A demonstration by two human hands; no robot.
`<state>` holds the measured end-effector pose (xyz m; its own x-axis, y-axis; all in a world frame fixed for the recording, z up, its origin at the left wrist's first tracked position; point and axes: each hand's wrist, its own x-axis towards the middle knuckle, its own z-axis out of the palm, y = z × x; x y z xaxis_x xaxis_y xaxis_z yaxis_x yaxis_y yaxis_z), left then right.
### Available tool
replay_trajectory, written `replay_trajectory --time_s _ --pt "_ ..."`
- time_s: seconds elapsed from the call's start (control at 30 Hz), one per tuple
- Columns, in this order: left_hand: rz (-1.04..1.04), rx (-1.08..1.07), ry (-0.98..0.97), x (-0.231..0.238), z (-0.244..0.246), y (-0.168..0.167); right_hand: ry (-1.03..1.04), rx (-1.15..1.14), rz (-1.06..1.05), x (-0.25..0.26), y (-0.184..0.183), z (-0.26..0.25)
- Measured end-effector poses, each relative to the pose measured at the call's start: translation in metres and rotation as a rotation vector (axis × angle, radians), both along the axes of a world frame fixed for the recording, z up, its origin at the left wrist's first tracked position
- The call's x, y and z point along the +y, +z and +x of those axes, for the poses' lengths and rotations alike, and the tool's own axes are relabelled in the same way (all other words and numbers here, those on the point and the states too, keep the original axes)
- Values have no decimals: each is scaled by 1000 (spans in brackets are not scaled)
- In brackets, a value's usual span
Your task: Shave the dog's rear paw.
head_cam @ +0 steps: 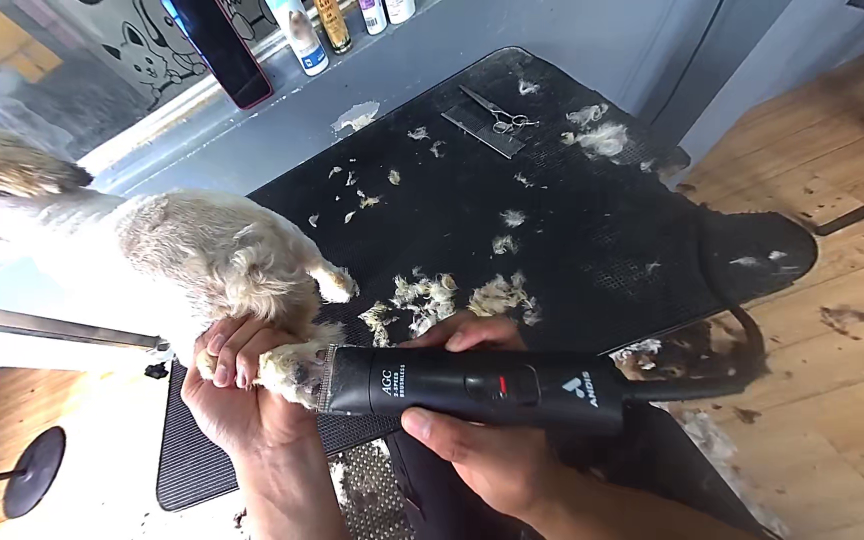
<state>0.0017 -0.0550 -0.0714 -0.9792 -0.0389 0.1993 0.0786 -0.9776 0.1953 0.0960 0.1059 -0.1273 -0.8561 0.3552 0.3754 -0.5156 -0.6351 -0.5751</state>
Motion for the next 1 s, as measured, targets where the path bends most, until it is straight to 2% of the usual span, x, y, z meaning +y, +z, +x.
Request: replay_trajectory --time_s 0.4,0.67,0.77,0.83,1.0 --pt "-63 22 -24 -3 -5 -1 -12 -29 52 -6 15 3" --pt "-90 22 -1 0 -7 -1 2 -5 -71 -13 7 2" --pt "-102 36 -10 -2 -8 -3 6 31 -3 -14 0 4" --pt "-109 28 -2 1 -7 -2 -22 81 119 -9 -5 3" --pt "-50 -75 -8 13 0 5 -339 206 312 -4 5 -7"
